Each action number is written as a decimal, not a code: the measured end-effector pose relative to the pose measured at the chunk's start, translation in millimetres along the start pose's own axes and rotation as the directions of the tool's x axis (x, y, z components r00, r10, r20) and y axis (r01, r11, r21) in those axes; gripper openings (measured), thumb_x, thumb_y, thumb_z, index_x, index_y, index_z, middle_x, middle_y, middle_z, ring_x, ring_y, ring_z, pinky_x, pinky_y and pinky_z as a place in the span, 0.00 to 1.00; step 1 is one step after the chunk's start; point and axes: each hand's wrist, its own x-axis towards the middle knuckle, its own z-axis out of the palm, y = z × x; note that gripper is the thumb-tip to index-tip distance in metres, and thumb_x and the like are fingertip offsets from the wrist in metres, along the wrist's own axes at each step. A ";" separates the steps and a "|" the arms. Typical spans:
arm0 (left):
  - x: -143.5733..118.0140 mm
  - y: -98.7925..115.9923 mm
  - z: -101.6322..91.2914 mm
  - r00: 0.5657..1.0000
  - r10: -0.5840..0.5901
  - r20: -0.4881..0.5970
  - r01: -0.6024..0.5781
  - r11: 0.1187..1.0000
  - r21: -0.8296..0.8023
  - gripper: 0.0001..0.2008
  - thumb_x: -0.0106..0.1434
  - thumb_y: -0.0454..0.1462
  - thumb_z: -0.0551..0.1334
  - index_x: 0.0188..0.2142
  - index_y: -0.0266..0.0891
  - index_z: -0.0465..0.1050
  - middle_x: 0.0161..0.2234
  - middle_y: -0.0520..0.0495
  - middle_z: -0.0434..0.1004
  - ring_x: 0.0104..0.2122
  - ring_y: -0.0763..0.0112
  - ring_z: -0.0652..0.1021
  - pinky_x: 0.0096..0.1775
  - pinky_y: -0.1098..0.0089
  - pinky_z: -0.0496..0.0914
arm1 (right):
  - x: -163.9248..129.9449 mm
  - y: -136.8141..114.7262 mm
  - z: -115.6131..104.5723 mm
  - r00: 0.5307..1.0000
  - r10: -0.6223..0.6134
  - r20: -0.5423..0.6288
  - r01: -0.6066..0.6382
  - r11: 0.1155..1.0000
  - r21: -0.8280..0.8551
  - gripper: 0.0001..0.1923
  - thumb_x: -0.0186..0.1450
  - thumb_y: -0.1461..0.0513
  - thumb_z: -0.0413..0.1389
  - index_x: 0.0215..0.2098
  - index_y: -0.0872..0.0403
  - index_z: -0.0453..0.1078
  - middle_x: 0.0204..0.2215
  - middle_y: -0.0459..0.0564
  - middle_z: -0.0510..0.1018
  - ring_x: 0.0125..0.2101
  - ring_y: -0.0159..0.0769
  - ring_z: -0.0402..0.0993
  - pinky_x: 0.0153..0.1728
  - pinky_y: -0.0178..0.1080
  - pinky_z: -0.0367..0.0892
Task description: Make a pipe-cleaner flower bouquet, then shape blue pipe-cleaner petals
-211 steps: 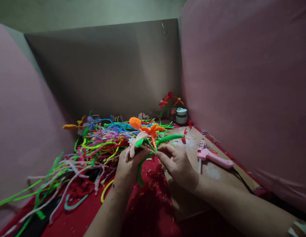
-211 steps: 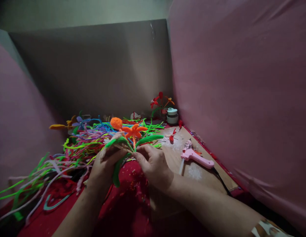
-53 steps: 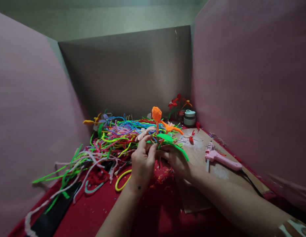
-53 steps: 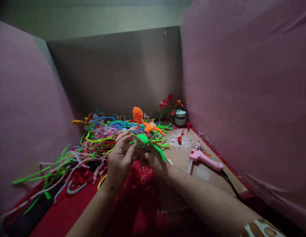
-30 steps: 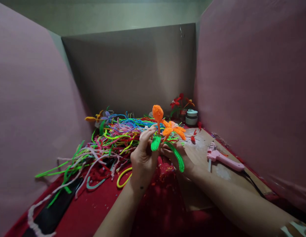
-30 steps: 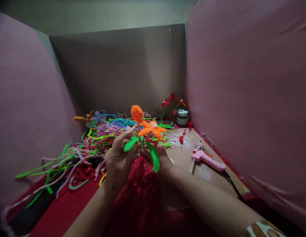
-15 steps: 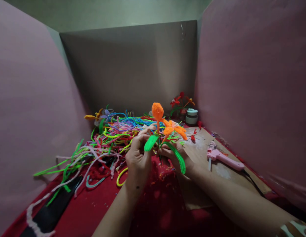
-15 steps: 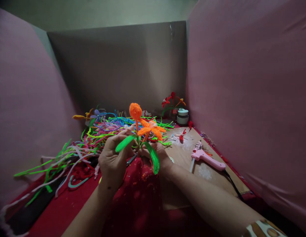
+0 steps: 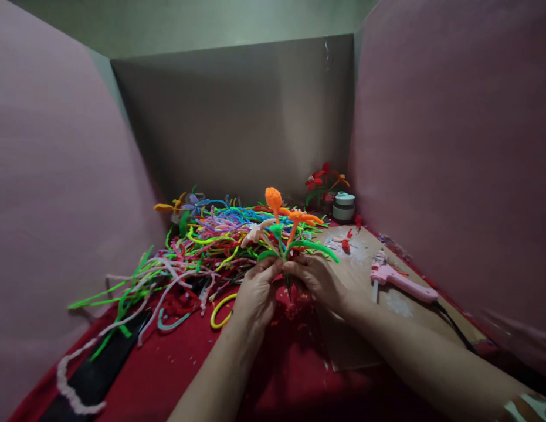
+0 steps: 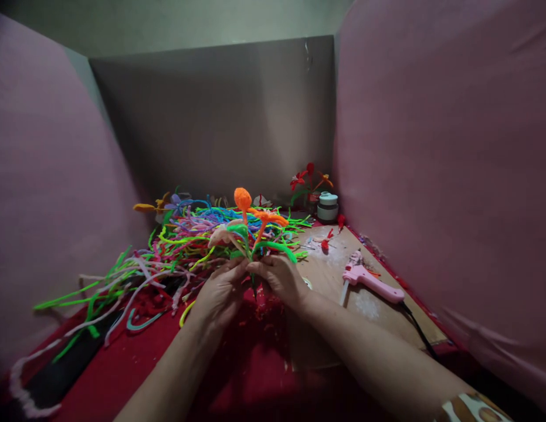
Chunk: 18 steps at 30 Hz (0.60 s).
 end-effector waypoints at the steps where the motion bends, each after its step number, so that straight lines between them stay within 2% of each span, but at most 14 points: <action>1: -0.4 0.5 0.8 1.000 0.018 -0.007 -0.018 1.000 0.023 0.10 0.46 0.37 0.69 0.29 0.33 0.76 0.28 0.46 0.77 0.30 0.70 0.75 0.33 0.72 0.67 | 0.4 -2.2 0.2 1.000 0.023 -0.003 -0.023 1.000 -0.013 0.16 0.55 0.52 0.58 0.16 0.53 0.68 0.14 0.44 0.67 0.17 0.30 0.59 0.19 0.34 0.56; 3: -1.8 1.7 1.8 0.996 0.079 -0.040 -0.075 0.992 0.099 0.11 0.48 0.39 0.68 0.30 0.34 0.76 0.28 0.47 0.77 0.29 0.70 0.75 0.33 0.72 0.67 | 0.7 -6.2 0.6 0.998 0.061 -0.033 -0.060 0.997 0.039 0.13 0.54 0.53 0.60 0.19 0.53 0.69 0.18 0.44 0.69 0.20 0.31 0.62 0.23 0.35 0.59; 5: -3.5 1.5 2.5 0.988 0.138 -0.071 -0.124 0.977 0.175 0.11 0.51 0.40 0.66 0.31 0.35 0.75 0.28 0.49 0.76 0.28 0.72 0.74 0.31 0.72 0.67 | -0.1 -10.1 0.8 0.994 0.039 -0.098 -0.023 0.986 0.165 0.10 0.52 0.55 0.61 0.27 0.53 0.72 0.23 0.45 0.72 0.24 0.32 0.65 0.27 0.36 0.62; 8: -5.5 -4.0 4.2 0.986 0.154 -0.070 -0.139 0.972 0.187 0.11 0.54 0.41 0.64 0.34 0.37 0.73 0.28 0.51 0.73 0.25 0.74 0.72 0.28 0.73 0.66 | -2.5 -15.6 1.4 0.994 0.017 -0.108 0.022 0.937 0.348 0.12 0.52 0.57 0.61 0.34 0.52 0.71 0.28 0.45 0.74 0.27 0.32 0.67 0.30 0.36 0.64; 10: -6.8 -9.7 6.7 0.986 0.158 -0.056 -0.148 0.977 0.153 0.09 0.55 0.40 0.63 0.34 0.37 0.71 0.26 0.53 0.71 0.23 0.78 0.70 0.26 0.75 0.64 | -3.7 -17.9 3.0 0.994 0.038 -0.098 0.005 0.912 0.410 0.09 0.55 0.57 0.59 0.33 0.52 0.71 0.28 0.45 0.74 0.27 0.32 0.66 0.30 0.36 0.65; 14: -10.7 -17.1 12.0 0.980 0.197 -0.016 -0.190 0.963 0.189 0.08 0.58 0.40 0.61 0.30 0.37 0.68 0.23 0.56 0.66 0.21 0.81 0.64 0.25 0.77 0.59 | -1.7 -17.0 9.4 0.974 0.115 -0.196 -0.008 0.879 0.476 0.06 0.56 0.58 0.57 0.28 0.52 0.70 0.23 0.44 0.71 0.23 0.31 0.64 0.25 0.35 0.62; 16: -12.2 -16.9 13.4 0.979 0.202 0.000 -0.197 0.957 0.213 0.08 0.58 0.40 0.61 0.29 0.37 0.68 0.22 0.56 0.64 0.21 0.81 0.63 0.25 0.76 0.59 | 0.1 -16.1 12.3 0.976 0.149 -0.161 -0.051 0.866 0.497 0.09 0.58 0.56 0.55 0.26 0.53 0.69 0.20 0.44 0.69 0.21 0.31 0.62 0.21 0.35 0.59; 18: -12.4 -15.0 13.6 0.984 0.178 0.014 -0.178 0.971 0.157 0.07 0.57 0.39 0.62 0.28 0.36 0.68 0.21 0.56 0.64 0.20 0.81 0.63 0.24 0.76 0.57 | 0.7 -16.8 13.8 0.980 0.178 -0.084 -0.105 0.834 0.541 0.11 0.58 0.55 0.54 0.24 0.53 0.68 0.17 0.44 0.66 0.19 0.30 0.60 0.19 0.35 0.57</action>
